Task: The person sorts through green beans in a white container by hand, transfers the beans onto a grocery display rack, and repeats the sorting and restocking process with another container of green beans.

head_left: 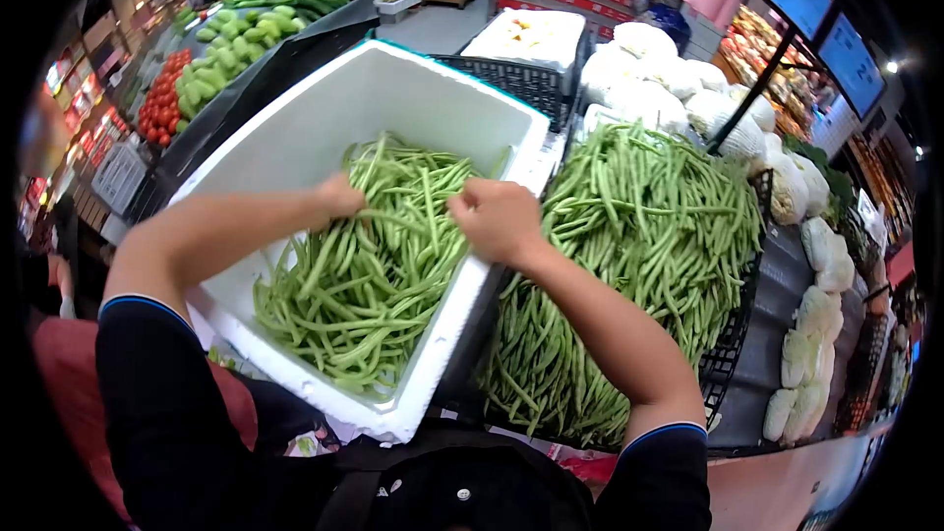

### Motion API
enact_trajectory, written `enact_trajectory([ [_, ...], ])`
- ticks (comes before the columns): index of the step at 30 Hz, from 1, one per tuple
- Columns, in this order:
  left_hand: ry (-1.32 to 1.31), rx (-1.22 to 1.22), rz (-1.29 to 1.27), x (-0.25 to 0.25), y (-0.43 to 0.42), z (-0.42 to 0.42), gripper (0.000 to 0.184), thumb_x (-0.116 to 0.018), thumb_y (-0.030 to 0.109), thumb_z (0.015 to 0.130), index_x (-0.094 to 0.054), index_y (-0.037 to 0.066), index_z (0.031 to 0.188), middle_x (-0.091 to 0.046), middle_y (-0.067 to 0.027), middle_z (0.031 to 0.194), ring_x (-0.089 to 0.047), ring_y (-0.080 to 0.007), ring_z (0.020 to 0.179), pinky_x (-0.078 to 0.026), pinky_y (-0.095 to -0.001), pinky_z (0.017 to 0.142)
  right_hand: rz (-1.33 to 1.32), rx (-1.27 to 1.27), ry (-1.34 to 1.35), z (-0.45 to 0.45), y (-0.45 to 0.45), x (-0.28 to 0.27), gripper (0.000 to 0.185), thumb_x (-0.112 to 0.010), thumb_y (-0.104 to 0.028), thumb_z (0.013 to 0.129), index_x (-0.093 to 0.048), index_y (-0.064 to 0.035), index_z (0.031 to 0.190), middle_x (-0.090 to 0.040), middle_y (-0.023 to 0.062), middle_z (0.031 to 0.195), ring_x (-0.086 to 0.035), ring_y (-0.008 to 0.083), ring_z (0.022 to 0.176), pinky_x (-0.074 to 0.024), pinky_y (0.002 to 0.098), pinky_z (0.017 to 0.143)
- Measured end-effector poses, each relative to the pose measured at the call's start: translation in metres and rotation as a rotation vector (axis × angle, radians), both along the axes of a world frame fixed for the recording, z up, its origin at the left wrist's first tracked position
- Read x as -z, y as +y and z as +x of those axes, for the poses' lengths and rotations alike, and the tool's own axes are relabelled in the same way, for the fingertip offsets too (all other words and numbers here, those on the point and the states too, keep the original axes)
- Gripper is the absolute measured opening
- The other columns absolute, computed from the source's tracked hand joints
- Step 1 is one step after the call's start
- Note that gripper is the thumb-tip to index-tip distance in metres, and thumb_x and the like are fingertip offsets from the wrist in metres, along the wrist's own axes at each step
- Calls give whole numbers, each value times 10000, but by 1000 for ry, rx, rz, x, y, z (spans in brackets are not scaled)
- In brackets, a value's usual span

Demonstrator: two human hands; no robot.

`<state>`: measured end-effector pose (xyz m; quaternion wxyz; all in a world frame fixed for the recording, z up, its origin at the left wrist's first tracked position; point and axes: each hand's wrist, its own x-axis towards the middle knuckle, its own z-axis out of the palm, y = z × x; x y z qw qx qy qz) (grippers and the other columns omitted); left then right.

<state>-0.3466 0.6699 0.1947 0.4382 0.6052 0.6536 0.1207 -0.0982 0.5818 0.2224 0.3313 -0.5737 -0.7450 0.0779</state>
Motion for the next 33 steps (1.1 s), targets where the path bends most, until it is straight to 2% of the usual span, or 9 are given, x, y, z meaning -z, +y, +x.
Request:
enact_trajectory([
  [5, -74, -39, 396, -84, -19, -21, 574, -673, 29, 611, -477, 48, 1151, -581, -132, 861, -582, -218, 716, -491, -363, 631, -492, -91, 438, 11, 23, -21, 398, -670, -355, 789, -634, 32, 874, -613, 68, 717, -566, 112, 636, -438, 267, 417],
  [9, -165, 41, 609, -133, -57, -20, 882, -640, 2, 562, -269, 72, 1359, -528, -115, 980, -555, -201, 824, -472, -309, 726, -660, -375, 863, -12, 47, -33, 853, -655, -520, 757, -335, 51, 1304, -394, 191, 1275, -425, 267, 1133, -374, 387, 963],
  [12, -23, 182, 676, -124, -58, -11, 968, -653, 36, 571, -160, 95, 1403, -523, -169, 1086, -577, -264, 883, -480, -330, 764, -681, -748, 1122, -59, 52, -64, 757, -645, -495, 779, -396, 50, 1241, -479, 165, 1184, -486, 240, 1075, -422, 368, 901],
  [16, 16, 278, 466, -105, -62, 13, 1035, -741, 179, 596, -73, 25, 1371, -427, -275, 1171, -516, -361, 1031, -460, -391, 868, -506, -436, 1519, -117, 84, -60, 330, -731, -228, 731, -580, 17, 894, -604, 72, 811, -582, 164, 698, -459, 295, 639],
  [19, 115, 304, 987, -79, -63, 11, 1165, -805, 253, 564, -9, 62, 1392, -300, -281, 1286, -438, -384, 1124, -400, -419, 965, -213, -301, 1595, -126, 74, -64, 141, -696, -75, 708, -608, -6, 793, -600, 39, 701, -565, 140, 592, -442, 262, 560],
  [24, -144, 246, 626, -114, -73, -14, 1303, -859, 322, 530, 78, 140, 1418, -185, -272, 1401, -243, -379, 1304, -245, -510, 1060, 345, -322, 1310, -109, 57, -119, 140, -646, -55, 707, -594, -5, 827, -601, 81, 693, -608, 168, 594, -509, 295, 576],
  [27, -308, 182, 331, -126, -68, -32, 1224, -837, 342, 568, 0, 104, 1428, -246, -277, 1382, -257, -376, 1300, -217, -499, 1060, 367, -235, 1018, -92, 75, -128, 128, -627, -48, 716, -577, 6, 821, -603, 97, 685, -615, 194, 578, -528, 316, 573],
  [30, -261, 254, 81, -130, -65, -31, 1143, -792, 397, 623, -47, 79, 1429, -288, -280, 1362, -272, -375, 1294, -227, -509, 1049, 154, -207, 1433, -43, 75, -171, 89, -613, -72, 741, -546, -25, 778, -606, 118, 687, -624, 226, 619, -544, 357, 613],
  [33, -129, 320, 7, -117, -53, -20, 1084, -744, 459, 668, -81, 63, 1429, -293, -251, 1383, -285, -392, 1284, -236, -534, 1035, -89, -351, 1394, 54, 87, -204, 65, -585, -69, 780, -528, -39, 768, -589, 100, 739, -598, 226, 640, -529, 357, 674],
])
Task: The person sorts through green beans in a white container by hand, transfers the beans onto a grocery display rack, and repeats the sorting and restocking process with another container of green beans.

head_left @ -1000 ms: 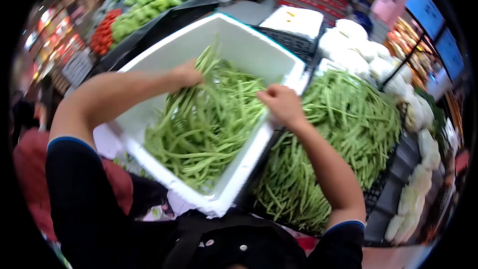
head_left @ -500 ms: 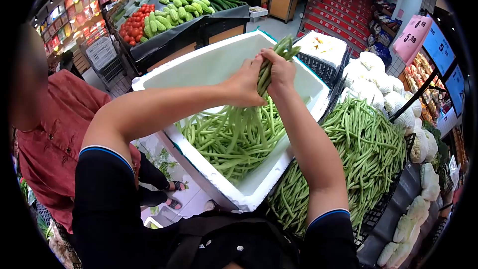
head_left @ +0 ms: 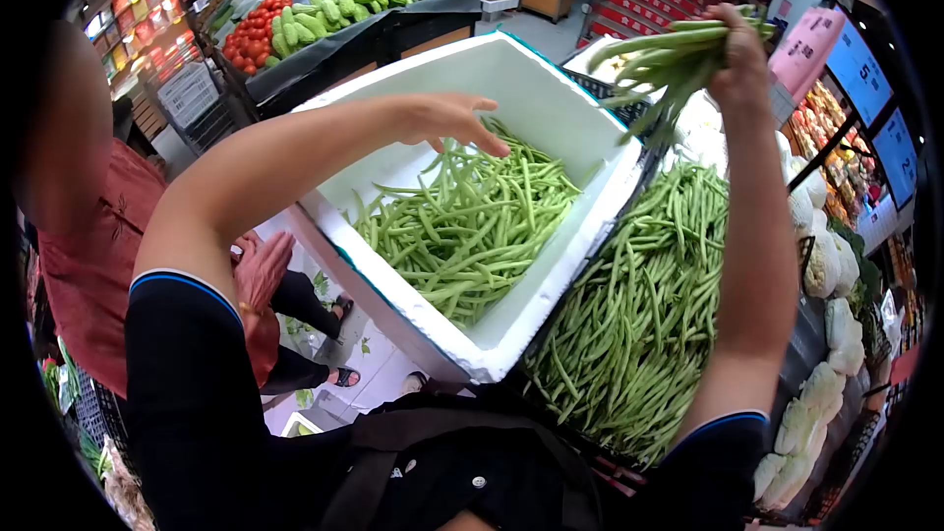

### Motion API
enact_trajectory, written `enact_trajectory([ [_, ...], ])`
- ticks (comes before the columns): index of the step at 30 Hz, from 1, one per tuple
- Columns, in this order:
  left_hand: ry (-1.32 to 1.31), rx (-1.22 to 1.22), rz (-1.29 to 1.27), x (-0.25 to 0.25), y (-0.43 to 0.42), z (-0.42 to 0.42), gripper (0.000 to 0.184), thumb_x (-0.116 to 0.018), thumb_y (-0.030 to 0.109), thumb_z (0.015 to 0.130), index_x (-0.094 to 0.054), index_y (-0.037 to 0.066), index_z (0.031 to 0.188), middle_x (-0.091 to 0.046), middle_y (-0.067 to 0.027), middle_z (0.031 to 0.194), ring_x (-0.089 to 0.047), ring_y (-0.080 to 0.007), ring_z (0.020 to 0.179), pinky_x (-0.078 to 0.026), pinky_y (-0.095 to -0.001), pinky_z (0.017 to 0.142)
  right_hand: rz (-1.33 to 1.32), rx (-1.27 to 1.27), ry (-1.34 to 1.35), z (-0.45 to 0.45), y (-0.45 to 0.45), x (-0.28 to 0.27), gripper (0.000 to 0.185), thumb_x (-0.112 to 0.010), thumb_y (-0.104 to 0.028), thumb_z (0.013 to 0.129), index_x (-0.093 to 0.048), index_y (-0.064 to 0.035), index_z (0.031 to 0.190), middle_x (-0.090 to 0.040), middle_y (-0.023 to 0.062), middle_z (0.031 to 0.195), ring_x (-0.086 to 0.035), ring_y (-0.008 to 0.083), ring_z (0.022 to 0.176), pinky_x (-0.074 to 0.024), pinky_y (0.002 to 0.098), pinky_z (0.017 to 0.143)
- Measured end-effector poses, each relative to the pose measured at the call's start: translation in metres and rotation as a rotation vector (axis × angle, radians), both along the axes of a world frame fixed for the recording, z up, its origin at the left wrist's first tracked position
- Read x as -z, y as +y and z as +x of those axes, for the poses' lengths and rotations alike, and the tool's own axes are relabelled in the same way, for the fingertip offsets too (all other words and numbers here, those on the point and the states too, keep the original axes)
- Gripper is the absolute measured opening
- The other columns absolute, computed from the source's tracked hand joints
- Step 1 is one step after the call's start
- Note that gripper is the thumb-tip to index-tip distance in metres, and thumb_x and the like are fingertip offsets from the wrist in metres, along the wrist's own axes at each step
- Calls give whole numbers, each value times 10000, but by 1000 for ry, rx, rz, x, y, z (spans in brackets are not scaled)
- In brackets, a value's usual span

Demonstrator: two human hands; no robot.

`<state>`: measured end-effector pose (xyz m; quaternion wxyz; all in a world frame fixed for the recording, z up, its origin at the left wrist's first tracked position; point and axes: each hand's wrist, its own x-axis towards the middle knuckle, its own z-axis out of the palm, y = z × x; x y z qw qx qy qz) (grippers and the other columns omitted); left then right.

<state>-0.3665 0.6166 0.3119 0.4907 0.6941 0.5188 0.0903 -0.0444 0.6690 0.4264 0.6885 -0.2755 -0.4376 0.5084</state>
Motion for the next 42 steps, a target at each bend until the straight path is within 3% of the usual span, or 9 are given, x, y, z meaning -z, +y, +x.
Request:
enact_trajectory([
  [11, 452, -117, -119, 67, 59, 63, 888, -605, 548, 765, -214, 75, 1407, -236, -234, 1419, -261, -378, 1301, -297, -578, 978, -670, 399, -412, 250, -25, 42, 130, -600, -156, 746, -542, -43, 716, -571, 97, 627, -584, 233, 525, -533, 396, 550],
  [15, 506, -246, -113, 68, 63, 77, 847, -605, 550, 761, -288, 69, 1382, -229, -237, 1423, -248, -355, 1314, -273, -598, 978, -889, 661, -1328, 264, 20, 132, 468, -629, -280, 765, -542, 6, 1126, -502, 203, 1216, -507, 287, 1096, -375, 477, 944],
  [17, 474, -349, -98, 72, 67, 74, 855, -599, 577, 748, -311, 73, 1376, -240, -238, 1419, -251, -360, 1313, -260, -605, 982, -1074, 716, -1686, 249, 31, 176, 588, -565, -375, 818, -463, 14, 1247, -426, 213, 1314, -460, 343, 1152, -364, 438, 957],
  [20, 373, -450, -124, 127, 112, 20, 900, -554, 644, 730, -330, 49, 1367, -208, -252, 1430, -188, -405, 1330, -162, -580, 1035, -1128, 719, -1476, 217, 17, 164, 808, -614, -491, 747, -343, -25, 1348, -230, 217, 1431, -213, 360, 1315, -187, 447, 1056],
  [22, 459, -378, -173, 82, 63, 56, 947, -471, 714, 731, -255, 84, 1404, -151, -250, 1448, -137, -420, 1340, -123, -591, 1041, -925, 1059, -1443, 226, 20, 156, 868, -613, -643, 681, -468, -7, 1254, -434, 224, 1299, -360, 383, 1228, -337, 440, 985],
  [25, 452, -322, -237, 129, 76, 62, 1020, -467, 757, 692, -189, 105, 1425, -117, -247, 1456, -112, -418, 1345, -124, -584, 1043, -587, 1158, -1371, 240, -6, 115, 709, -648, -500, 705, -525, 15, 1176, -534, 198, 1189, -486, 335, 1120, -377, 395, 952],
  [29, 157, -134, -264, 98, 64, 105, 1038, -491, 719, 710, -145, 51, 1425, 1, -297, 1446, -45, -453, 1337, -70, -616, 1028, -374, 849, -992, 263, -37, 107, 443, -649, -308, 714, -629, 18, 1012, -642, 162, 968, -602, 248, 864, -448, 325, 793],
  [32, 25, -416, -422, 85, 107, 94, 1059, -520, 724, 683, -146, 70, 1428, -10, -265, 1459, -37, -454, 1338, -78, -637, 1012, -533, 636, -1026, 271, -57, 118, 165, -577, -272, 750, -584, -110, 779, -531, -38, 719, -458, 69, 673, -389, 283, 628],
  [42, 371, -116, -306, 146, 88, 111, 1131, -644, 542, 694, 78, 64, 1420, -73, -240, 1465, -180, -405, 1324, -257, -503, 1017, -417, 235, -979, 141, -76, 120, 240, -590, -227, 811, -612, -37, 956, -634, 39, 822, -590, 110, 754, -437, 245, 652],
])
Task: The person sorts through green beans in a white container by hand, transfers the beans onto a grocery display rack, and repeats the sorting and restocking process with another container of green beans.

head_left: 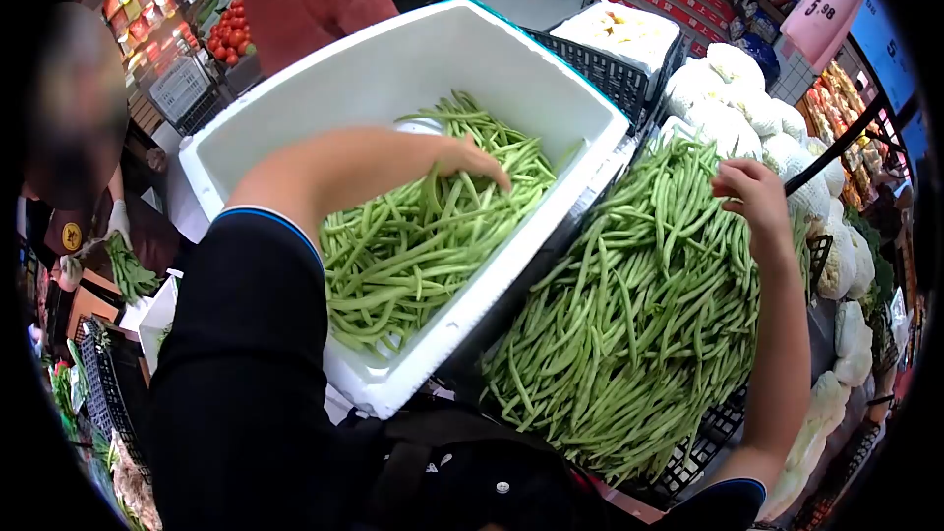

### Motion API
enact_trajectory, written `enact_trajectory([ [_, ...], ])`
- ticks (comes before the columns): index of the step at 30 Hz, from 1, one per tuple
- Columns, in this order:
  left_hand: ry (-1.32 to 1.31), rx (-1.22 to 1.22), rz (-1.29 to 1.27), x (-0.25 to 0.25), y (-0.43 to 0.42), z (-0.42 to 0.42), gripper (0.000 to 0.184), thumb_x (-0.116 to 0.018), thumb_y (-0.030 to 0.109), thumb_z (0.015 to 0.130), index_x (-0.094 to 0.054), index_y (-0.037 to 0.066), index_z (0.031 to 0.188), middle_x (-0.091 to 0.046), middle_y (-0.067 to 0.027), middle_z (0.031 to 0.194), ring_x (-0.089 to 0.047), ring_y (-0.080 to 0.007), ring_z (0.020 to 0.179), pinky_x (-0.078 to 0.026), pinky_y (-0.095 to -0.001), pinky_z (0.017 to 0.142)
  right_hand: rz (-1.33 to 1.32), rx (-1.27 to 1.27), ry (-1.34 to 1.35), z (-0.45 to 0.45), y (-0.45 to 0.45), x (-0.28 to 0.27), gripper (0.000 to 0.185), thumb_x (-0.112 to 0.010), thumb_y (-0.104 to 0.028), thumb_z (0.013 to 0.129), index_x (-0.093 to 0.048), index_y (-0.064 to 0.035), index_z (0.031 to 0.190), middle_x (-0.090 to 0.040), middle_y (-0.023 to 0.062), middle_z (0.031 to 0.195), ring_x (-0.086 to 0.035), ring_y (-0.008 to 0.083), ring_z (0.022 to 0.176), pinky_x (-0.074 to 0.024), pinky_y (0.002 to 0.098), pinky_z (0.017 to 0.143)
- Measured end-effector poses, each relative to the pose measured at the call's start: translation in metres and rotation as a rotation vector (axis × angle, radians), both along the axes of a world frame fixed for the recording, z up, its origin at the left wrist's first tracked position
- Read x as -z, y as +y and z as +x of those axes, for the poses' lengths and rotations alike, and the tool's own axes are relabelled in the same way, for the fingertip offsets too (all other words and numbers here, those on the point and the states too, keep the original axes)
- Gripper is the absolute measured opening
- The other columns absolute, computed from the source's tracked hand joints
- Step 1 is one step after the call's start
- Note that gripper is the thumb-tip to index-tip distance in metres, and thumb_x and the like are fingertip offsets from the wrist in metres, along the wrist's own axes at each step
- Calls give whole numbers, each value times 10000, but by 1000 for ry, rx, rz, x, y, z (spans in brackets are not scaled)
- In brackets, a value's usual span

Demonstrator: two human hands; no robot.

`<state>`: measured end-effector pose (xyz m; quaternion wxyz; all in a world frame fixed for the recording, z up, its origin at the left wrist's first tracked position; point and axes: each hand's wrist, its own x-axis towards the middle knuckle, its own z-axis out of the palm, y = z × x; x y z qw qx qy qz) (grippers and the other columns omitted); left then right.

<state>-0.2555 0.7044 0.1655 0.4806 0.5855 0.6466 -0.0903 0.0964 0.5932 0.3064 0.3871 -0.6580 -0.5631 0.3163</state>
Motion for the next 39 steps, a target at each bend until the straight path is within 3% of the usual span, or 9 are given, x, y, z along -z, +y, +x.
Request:
enact_trajectory([
  [5, -73, -229, -7, -15, -13, -16, 1201, -683, 242, 667, 290, 50, 1344, -412, -270, 1242, -591, -327, 818, -500, -413, 677, -112, -294, 13, -105, 32, 3, 257, -597, -190, 817, -594, 3, 987, -624, 73, 842, -591, 139, 785, -475, 260, 686],
  [6, -43, -323, 98, -11, -14, -17, 982, -714, 216, 654, -114, -26, 1393, -527, -250, 1113, -608, -301, 734, -504, -392, 602, -168, -350, 24, -123, 39, 6, 272, -601, -183, 817, -588, 20, 998, -616, 93, 871, -588, 150, 803, -486, 279, 712],
  [10, -99, -229, 203, -19, -7, -33, 196, -717, 172, 602, -652, -1, 669, -636, -123, 737, -604, -221, 636, -507, -354, 581, -420, -445, 35, -174, 72, 34, 526, -627, -280, 812, -468, 66, 1175, -504, 227, 1115, -543, 271, 986, -489, 360, 836],
  [17, -246, -227, 576, -53, -28, -74, 699, -752, 203, 573, -478, -67, 1158, -618, -151, 973, -625, -262, 810, -511, -299, 690, -782, -501, 308, -235, 90, 61, 1299, -626, -754, 573, 27, -12, 1416, 79, 273, 1446, -10, 502, 1315, -186, 574, 1037],
  [22, -271, -125, 757, -114, -72, -79, 977, -751, 196, 586, -182, 74, 1370, -566, -206, 1084, -597, -283, 948, -481, -335, 815, -294, -581, 1111, -279, 94, 48, 825, -648, -617, 692, -453, 14, 1186, -541, 214, 1130, -538, 331, 1076, -409, 501, 927],
  [23, -269, -138, 756, -119, -74, -79, 985, -751, 194, 585, -170, 76, 1371, -566, -204, 1085, -595, -287, 954, -480, -336, 816, -245, -582, 1214, -286, 93, 37, 559, -650, -521, 755, -538, -25, 989, -630, 106, 857, -638, 246, 802, -505, 434, 785],
  [29, -245, -2, 856, -110, -86, -79, 1083, -740, 177, 595, -32, 123, 1413, -550, -227, 1109, -580, -329, 969, -472, -349, 833, -87, -678, 1129, -275, 102, 27, 835, -607, -645, 700, -484, 59, 1130, -590, 183, 1013, -604, 272, 935, -498, 417, 851],
  [33, -214, -83, 636, -117, -88, -77, 1153, -729, 166, 607, 100, 107, 1406, -530, -231, 1149, -572, -332, 991, -463, -344, 847, 48, -709, 1104, -267, 92, 36, 576, -656, -435, 779, -517, 51, 1054, -615, 164, 922, -629, 253, 849, -522, 392, 795],
  [39, -493, -159, 689, -129, -87, -71, 649, -726, 138, 582, -503, -17, 1172, -622, -141, 904, -596, -211, 792, -480, -299, 732, 239, -290, 1147, -276, 86, -8, 256, -584, -187, 853, -521, 59, 888, -594, 160, 763, -630, 264, 698, -547, 354, 655],
])
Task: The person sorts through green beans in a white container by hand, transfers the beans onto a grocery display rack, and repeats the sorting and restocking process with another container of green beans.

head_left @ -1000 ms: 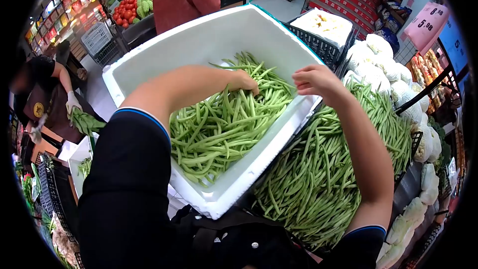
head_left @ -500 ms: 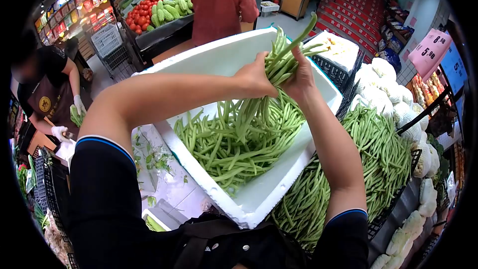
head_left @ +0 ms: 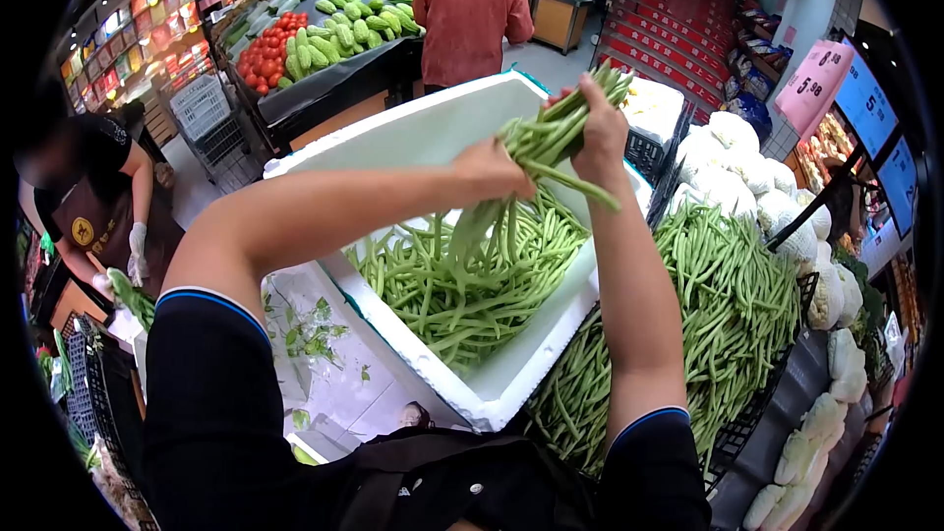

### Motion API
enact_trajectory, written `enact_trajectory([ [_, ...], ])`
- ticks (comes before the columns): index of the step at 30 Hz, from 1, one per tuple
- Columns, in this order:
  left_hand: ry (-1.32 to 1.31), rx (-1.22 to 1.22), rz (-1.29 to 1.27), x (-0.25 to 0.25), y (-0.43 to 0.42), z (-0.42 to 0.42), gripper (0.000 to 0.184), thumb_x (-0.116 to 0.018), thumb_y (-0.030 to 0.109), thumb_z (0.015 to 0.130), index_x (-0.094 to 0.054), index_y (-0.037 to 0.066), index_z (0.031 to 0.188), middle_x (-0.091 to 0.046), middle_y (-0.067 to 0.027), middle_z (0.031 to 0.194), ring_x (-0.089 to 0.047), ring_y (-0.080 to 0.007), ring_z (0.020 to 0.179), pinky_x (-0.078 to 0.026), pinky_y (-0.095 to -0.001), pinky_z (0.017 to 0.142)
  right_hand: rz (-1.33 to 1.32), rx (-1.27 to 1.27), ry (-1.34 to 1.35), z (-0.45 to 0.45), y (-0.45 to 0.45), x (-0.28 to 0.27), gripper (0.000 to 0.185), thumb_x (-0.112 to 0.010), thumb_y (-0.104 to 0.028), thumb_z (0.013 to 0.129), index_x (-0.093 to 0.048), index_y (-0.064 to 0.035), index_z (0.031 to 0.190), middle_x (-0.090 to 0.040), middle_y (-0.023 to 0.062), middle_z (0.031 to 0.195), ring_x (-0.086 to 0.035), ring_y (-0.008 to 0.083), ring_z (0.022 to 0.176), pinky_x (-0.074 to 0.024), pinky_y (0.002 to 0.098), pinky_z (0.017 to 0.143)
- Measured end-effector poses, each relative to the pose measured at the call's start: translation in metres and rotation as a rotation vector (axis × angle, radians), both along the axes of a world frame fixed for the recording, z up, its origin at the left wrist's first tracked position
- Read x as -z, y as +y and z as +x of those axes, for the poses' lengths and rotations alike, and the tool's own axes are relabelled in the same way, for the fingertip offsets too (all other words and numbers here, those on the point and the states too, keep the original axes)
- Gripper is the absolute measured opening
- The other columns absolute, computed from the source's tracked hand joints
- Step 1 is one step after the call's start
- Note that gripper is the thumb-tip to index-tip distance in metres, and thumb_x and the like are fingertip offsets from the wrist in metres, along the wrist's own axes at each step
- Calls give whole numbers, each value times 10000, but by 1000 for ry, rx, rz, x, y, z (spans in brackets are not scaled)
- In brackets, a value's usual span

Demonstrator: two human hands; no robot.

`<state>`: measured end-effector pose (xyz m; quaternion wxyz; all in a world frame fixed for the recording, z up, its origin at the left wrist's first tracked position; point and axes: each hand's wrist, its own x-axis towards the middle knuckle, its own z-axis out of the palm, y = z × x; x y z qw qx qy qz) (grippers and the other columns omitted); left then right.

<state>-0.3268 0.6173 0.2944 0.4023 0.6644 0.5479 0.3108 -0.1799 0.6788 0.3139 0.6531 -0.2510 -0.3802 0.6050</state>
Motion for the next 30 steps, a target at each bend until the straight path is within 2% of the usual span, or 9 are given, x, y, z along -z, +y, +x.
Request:
enact_trajectory([
  [1, -103, 10, -9, 2, 12, -2, 326, -717, 120, 572, -632, 3, 864, -617, -98, 793, -575, -168, 690, -481, -293, 673, -5, 83, 44, 1, -5, -12, 254, -560, -188, 866, -504, 57, 897, -591, 161, 808, -627, 274, 722, -548, 377, 675],
  [2, -62, 4, -47, -19, 2, -1, 277, -701, 104, 581, -623, -2, 826, -609, -102, 791, -572, -170, 664, -476, -301, 653, -6, 153, 99, 4, 1, -16, 253, -553, -188, 870, -474, 39, 950, -580, 160, 858, -623, 285, 764, -546, 406, 697],
  [4, -84, 56, -10, -29, 1, 1, 453, -657, 41, 595, -533, 9, 1029, -576, -90, 823, -551, -162, 686, -474, -284, 599, -80, 202, 251, 9, 2, -27, 239, -546, -176, 874, -450, 12, 987, -569, 152, 870, -619, 293, 794, -544, 424, 708],
  [10, 120, 225, 258, -6, 3, -18, 501, -603, 4, 598, -513, -3, 1090, -568, -133, 915, -557, -168, 703, -476, -291, 640, -53, 223, 346, 60, 35, -35, 188, -496, -166, 893, -461, 4, 965, -564, 130, 834, -615, 281, 711, -540, 430, 663],
  [16, -148, -96, 85, -31, 18, -60, 474, -541, -10, 616, -503, -14, 1088, -521, -78, 751, -522, -145, 576, -439, -278, 509, -162, 245, 479, 136, 28, -39, 165, -482, -152, 889, -465, 12, 884, -538, 119, 711, -583, 253, 645, -529, 411, 637],
  [18, -173, -232, 138, -69, 11, -51, 436, -548, 7, 638, -462, 14, 1065, -476, -60, 682, -519, -158, 539, -443, -295, 446, -129, 181, 331, 160, 4, -42, 146, -485, -121, 883, -447, 18, 904, -538, 127, 712, -581, 259, 643, -521, 426, 633],
  [23, -297, 114, 172, -142, 30, 23, 494, -589, 91, 681, -457, 49, 1155, -524, -31, 631, -515, -113, 475, -450, -255, 426, -213, 361, -116, 272, -55, -85, 375, -618, -121, 813, -414, -19, 1112, -560, 135, 909, -597, 281, 850, -503, 509, 813],
  [25, -338, 329, -54, -151, 37, 86, 130, -566, 86, 746, -576, 0, 842, -536, -39, 605, -537, -130, 488, -475, -260, 438, -362, 486, -175, 312, -68, -96, 282, -627, -99, 801, -479, -22, 1029, -581, 119, 823, -602, 233, 700, -559, 425, 699],
  [30, -356, 351, -244, -75, 76, 290, 128, -583, 93, 768, -559, -24, 815, -571, -116, 723, -575, -213, 615, -468, -354, 512, -538, 605, -618, 399, -38, -51, 204, -532, -157, 859, -526, -9, 1000, -611, 143, 809, -629, 263, 709, -542, 403, 603],
])
